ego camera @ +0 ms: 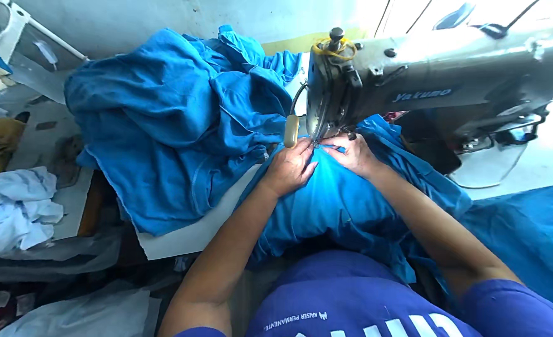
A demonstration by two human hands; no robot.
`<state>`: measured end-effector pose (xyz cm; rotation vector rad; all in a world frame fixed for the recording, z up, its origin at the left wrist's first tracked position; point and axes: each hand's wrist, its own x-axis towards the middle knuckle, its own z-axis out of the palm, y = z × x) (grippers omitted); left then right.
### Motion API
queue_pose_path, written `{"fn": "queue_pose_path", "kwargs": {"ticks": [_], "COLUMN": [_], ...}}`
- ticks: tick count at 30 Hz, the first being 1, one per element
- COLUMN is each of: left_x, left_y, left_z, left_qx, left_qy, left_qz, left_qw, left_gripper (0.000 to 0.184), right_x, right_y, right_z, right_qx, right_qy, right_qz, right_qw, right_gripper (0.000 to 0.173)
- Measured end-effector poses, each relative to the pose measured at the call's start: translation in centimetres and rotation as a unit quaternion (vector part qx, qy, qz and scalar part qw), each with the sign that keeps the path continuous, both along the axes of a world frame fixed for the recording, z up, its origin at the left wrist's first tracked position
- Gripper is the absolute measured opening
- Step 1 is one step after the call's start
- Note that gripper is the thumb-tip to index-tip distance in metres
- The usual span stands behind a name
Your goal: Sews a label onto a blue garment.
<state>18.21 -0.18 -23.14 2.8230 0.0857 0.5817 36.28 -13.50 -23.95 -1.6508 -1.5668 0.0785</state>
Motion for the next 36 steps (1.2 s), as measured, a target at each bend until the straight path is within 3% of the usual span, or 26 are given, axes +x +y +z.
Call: {"fn": "queue_pose_path", "kwargs": {"ticks": [3, 5, 7, 10, 17, 36], "left_x": [0.0, 0.0, 0.1, 0.1, 0.1, -0.2], "left_y": [0.0, 0.1, 0.2, 0.1, 0.0, -0.2], "left_z": [0.1, -0.1, -0.1, 0.0, 0.0, 0.1], "left_qx": [-0.001, -0.008, -0.008, -0.006, -0.001, -0.009], "left_qy": [0.004, 0.004, 0.006, 0.01, 0.008, -0.05], "left_qz": [0.001, -0.003, 0.0, 0.003, 0.008, -0.03], "left_qw": [1.0, 1.0, 1.0, 1.0, 1.0, 0.998], "left_gripper": [0.044, 0.044, 0.044, 0.044, 0.045, 0.029], "right_x": [-0.1, 1.6, 4.6, 8.5, 8.8, 8.5], "right_y": [-4.8, -9.4, -14.1, -18.3, -20.6, -20.7], "right_z": [3.7, 4.2, 3.8, 3.6, 0.1, -0.8], "right_qx": [-0.062, 0.005, 0.067, -0.013, -0.111, -0.045], "right_qy": [-0.085, -0.14, -0.151, -0.108, -0.106, -0.103], "right_qz": [-0.021, -0.148, -0.316, -0.444, -0.405, -0.429], "right_qw": [0.994, 0.979, 0.934, 0.89, 0.901, 0.896], "right_gripper": [0.032, 0.03, 0.029, 0.048, 0.059, 0.058]}}
